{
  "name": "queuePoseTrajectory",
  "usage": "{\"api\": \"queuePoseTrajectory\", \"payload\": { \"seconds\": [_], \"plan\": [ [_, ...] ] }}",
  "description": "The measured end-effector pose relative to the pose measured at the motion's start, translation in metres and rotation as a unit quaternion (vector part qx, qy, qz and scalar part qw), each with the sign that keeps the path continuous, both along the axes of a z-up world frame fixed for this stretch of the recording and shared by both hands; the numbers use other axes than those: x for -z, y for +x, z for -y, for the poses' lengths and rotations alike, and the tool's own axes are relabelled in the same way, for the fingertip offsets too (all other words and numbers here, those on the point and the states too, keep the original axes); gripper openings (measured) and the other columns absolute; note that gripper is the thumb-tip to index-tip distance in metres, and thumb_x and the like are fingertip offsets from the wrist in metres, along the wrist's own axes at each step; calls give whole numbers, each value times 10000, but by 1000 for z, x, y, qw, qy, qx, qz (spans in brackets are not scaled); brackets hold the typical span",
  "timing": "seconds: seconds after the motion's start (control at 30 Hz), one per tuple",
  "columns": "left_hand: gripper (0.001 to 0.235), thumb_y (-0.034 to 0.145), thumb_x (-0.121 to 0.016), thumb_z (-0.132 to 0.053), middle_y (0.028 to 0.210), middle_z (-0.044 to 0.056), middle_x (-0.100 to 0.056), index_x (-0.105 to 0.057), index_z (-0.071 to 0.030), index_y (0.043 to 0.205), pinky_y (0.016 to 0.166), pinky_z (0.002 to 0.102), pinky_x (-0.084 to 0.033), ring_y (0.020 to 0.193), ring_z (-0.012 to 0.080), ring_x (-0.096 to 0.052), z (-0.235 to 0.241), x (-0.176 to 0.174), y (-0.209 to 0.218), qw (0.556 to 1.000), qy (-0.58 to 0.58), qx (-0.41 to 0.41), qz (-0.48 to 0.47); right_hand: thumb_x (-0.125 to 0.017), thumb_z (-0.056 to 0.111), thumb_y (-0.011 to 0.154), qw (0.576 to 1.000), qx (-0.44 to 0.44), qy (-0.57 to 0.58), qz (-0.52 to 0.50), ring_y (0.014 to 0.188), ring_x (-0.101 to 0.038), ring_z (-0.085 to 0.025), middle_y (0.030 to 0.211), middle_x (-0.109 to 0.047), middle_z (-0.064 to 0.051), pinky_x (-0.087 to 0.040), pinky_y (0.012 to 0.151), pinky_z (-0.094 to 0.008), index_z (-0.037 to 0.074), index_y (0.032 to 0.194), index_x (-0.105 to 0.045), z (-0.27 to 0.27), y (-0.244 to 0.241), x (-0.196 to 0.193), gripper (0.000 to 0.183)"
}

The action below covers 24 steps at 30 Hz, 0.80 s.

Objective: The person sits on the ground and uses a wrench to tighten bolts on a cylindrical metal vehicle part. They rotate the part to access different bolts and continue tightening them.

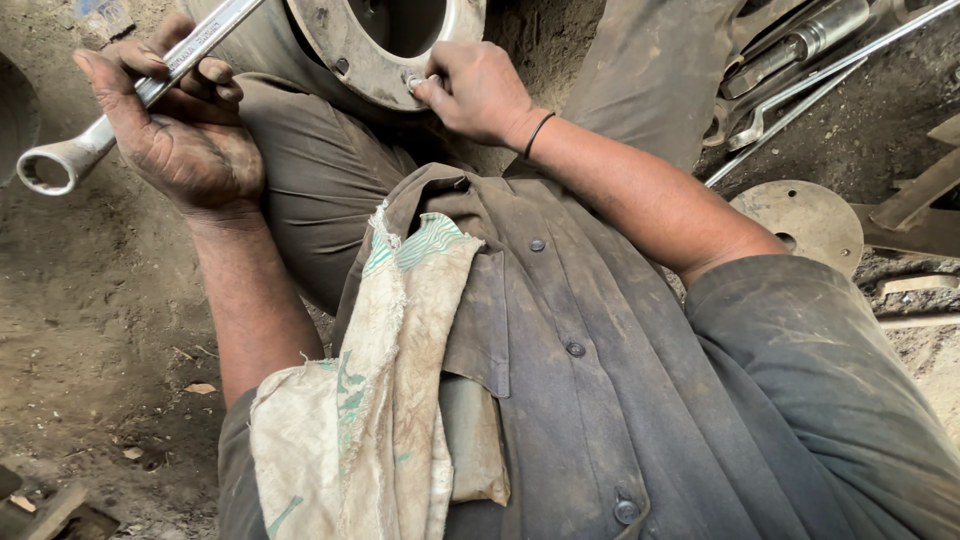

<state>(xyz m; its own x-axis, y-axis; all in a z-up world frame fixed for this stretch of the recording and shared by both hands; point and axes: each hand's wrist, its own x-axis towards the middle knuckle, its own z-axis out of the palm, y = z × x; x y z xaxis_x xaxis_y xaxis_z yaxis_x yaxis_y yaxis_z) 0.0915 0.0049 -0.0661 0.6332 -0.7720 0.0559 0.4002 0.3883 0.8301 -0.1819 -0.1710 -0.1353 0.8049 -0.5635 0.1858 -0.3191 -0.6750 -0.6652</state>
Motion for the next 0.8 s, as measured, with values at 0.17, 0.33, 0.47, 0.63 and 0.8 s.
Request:
{"api": "queuePoseTrajectory", "payload": {
  "seconds": [0.17,0.33,0.47,0.63,0.8],
  "plan": [
    [454,1173,-445,-485,1182,255,-683,-550,-55,1073,681,320,-526,829,270,-707,0,2,3,1000,2,2,-5,-654,54,837,993,-28,-91,72,901,-656,-340,967,-624,-167,-547,768,-417,54,965,-606,-3,0,-1,137],
    [452,1168,-446,-488,1187,257,-691,-553,-60,1070,670,319,-520,820,269,-705,1,3,4,1000,2,3,1,-791,254,890,999,11,33,-2,819,-653,-347,857,-616,-126,-528,738,-468,33,941,-597,-3,2,-3,298],
    [462,1170,-442,-496,1194,263,-690,-558,-59,1074,676,329,-525,831,276,-711,-1,3,3,1000,5,5,13,-723,156,943,998,-6,-54,17,867,-658,-348,940,-611,-139,-542,767,-452,51,1017,-599,-7,2,0,178],
    [467,1164,-434,-498,1197,267,-686,-559,-58,1072,665,322,-521,818,276,-710,0,4,5,1000,5,6,16,-751,164,808,997,4,-54,52,795,-645,-374,874,-598,-170,-526,681,-464,17,997,-590,-7,8,6,289],
    [481,1179,-432,-502,1205,269,-673,-555,-47,1079,665,318,-512,824,274,-704,0,4,4,1000,5,14,17,-748,125,884,1000,8,-26,-2,822,-644,-333,885,-592,-128,-532,726,-452,57,968,-574,-5,17,16,205]
  ]
}}
